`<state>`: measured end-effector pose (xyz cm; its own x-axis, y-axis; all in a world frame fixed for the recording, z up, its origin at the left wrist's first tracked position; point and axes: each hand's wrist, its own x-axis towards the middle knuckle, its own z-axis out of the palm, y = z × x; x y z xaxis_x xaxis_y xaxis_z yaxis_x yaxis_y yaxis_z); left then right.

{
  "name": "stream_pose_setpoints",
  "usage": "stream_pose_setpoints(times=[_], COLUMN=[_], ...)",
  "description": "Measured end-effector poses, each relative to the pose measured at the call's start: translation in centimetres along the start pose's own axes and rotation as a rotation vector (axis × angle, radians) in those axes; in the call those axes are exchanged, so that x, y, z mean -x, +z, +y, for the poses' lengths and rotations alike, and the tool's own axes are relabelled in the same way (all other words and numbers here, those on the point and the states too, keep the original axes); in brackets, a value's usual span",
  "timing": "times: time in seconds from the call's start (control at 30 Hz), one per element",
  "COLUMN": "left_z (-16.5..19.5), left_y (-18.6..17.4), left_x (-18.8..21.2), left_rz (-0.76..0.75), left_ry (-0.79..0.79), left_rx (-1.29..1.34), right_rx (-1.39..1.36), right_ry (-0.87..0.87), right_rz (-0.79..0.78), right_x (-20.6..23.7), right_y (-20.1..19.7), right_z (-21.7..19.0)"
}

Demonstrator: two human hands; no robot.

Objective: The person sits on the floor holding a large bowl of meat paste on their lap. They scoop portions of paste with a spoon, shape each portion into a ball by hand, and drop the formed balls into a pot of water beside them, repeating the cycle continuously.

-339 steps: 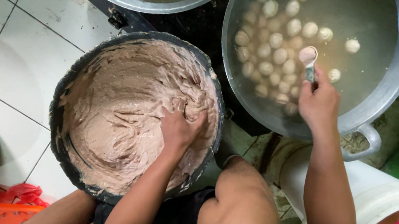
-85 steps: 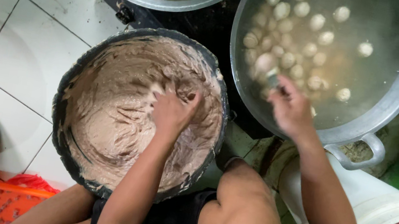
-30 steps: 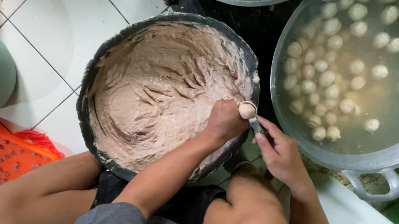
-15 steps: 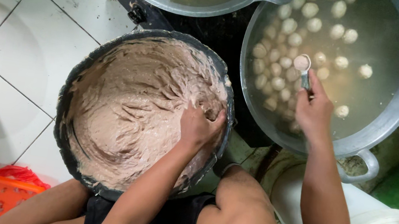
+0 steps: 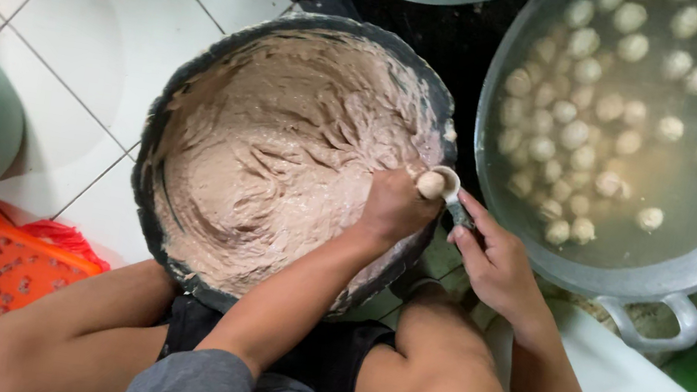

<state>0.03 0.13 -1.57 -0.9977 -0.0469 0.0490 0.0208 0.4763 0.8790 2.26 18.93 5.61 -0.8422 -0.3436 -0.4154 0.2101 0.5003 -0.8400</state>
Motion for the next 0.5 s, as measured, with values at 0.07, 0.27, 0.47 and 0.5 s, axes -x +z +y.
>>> stream_pose_setpoints(times=[0.07, 0.27, 0.47, 0.5], left_z=[0.2, 1.1, -1.3, -1.7], left_y=[-0.2, -2.4, -6.3, -6.6], left_x=[0.0, -1.3, -7.7, -8.4], left_rz=[-0.049, -0.068, 0.109, 0.309], left_ry=[-0.01, -0.118, -0.25, -0.099], left_rx=[-0.063, -0.163, -0.563, -0.614], right_rx=[-0.145, -0.413, 0.172, 0.347], right_ry=[0.246, 0.229, 0.218, 0.138], right_rz=[-0.065, -0.117, 0.619, 0.672], right_x=[-0.3, -2.2, -6.0, -6.0], right_y=[0.2, -2.0, -9.0, -10.0], right_z=[-0.1, 0.6, 1.9, 2.1])
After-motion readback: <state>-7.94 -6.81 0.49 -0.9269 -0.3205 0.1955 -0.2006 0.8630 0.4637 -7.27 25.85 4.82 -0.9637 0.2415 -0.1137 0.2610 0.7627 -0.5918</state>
